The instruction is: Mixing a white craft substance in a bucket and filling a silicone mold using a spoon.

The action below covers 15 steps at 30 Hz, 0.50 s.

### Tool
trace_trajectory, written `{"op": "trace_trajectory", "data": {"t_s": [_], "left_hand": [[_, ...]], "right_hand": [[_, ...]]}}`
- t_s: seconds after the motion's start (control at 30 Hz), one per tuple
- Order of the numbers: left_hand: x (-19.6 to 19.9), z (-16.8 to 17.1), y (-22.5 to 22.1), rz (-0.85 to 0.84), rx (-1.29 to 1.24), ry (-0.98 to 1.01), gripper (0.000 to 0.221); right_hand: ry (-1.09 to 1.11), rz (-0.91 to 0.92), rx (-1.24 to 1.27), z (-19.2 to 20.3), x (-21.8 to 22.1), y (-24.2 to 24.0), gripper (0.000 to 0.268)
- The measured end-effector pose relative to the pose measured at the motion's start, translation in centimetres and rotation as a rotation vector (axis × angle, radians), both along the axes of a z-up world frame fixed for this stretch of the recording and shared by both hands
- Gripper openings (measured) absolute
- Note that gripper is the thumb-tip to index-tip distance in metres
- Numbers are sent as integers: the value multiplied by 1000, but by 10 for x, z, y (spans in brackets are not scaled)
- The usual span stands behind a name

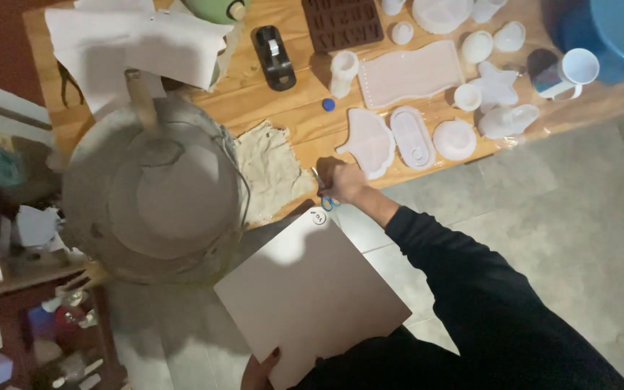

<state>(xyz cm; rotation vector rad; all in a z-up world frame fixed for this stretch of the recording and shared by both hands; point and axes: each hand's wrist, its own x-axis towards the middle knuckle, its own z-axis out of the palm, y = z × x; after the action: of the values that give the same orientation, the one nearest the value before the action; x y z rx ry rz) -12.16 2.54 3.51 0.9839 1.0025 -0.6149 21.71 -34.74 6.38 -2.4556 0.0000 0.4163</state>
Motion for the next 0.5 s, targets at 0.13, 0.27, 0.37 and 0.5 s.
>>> {"op": "trace_trajectory", "data": {"t_s": [0.13, 0.27, 0.37, 0.5], "left_hand": [[-15, -8, 12, 101, -91, -50, 74], [-4, 4, 9, 113, -100, -69, 72], [0, -2, 12, 121, -101, -58, 73], [6, -21, 19, 101, -101, -12, 74]], "right_hand": [[185, 106, -352, -12, 8, 17, 51], [185, 18, -320, 22, 3, 27, 48], [221, -28, -303, 30, 5, 30, 49], [70, -38, -315, 10, 22, 19, 48]]}}
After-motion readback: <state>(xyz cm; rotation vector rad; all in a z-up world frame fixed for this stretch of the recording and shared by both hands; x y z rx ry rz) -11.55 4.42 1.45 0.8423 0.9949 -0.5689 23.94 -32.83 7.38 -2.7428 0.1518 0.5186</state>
